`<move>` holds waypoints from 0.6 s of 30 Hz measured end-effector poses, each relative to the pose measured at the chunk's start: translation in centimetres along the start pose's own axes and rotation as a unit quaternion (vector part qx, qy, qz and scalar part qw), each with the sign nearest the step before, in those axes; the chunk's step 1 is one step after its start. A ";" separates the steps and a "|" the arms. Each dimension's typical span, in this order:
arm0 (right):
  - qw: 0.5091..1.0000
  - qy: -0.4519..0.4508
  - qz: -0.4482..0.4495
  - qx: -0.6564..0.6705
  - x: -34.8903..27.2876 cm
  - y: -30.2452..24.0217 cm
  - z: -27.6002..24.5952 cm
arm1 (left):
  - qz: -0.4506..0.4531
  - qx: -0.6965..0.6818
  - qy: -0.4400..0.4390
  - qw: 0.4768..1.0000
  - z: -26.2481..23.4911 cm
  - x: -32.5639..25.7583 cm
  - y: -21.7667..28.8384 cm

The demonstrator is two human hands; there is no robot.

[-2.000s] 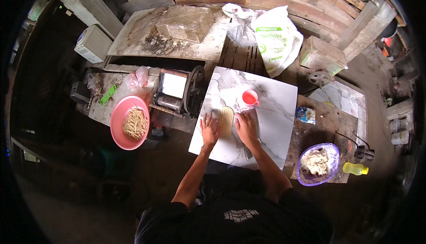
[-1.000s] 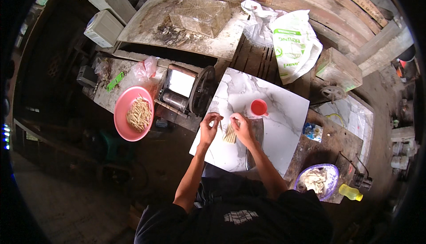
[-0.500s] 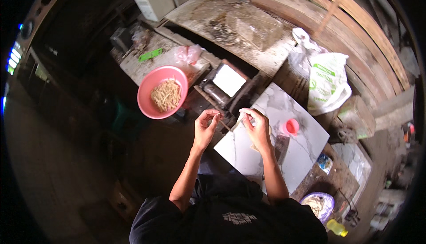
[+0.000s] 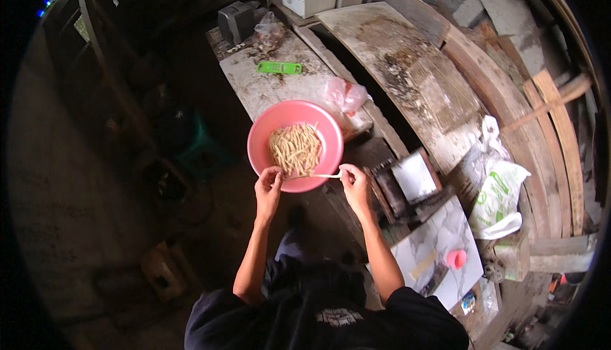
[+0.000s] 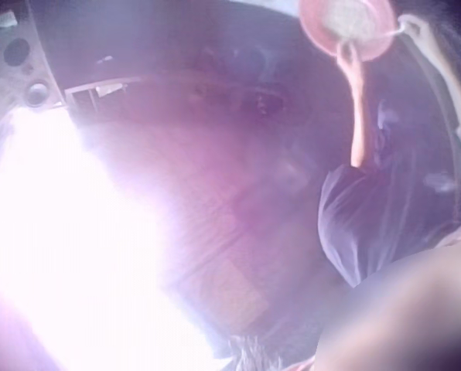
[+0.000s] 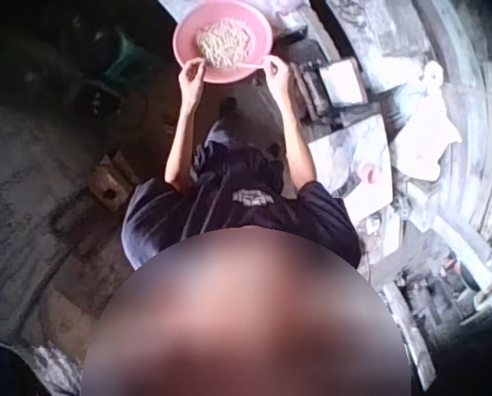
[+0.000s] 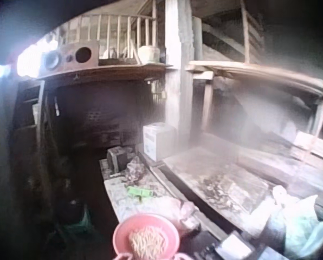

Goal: The person shapes dough into a block, slices it into strips using a cleaver, and places the strips into a pink bowl.

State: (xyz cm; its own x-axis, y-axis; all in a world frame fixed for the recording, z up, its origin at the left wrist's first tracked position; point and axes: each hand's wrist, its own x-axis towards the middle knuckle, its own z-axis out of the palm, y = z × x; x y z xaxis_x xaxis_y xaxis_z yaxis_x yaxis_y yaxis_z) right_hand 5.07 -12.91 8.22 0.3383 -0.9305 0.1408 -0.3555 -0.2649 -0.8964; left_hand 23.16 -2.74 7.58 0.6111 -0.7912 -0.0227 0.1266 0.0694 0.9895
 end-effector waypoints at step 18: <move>0.998 -0.035 -0.002 -0.053 4.0 2.4 9.3 | -0.084 0.085 0.008 0.993 0.8 5.3 -8.1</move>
State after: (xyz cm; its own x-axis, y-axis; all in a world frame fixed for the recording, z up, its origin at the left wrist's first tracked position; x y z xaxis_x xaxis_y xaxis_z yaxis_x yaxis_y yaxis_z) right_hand 13.65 -14.91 2.74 0.3995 -0.9099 0.1117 -0.4430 -0.2983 -0.8455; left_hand 24.69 -7.97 -0.43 0.6048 -0.7731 -0.1909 0.0949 -0.1681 0.9812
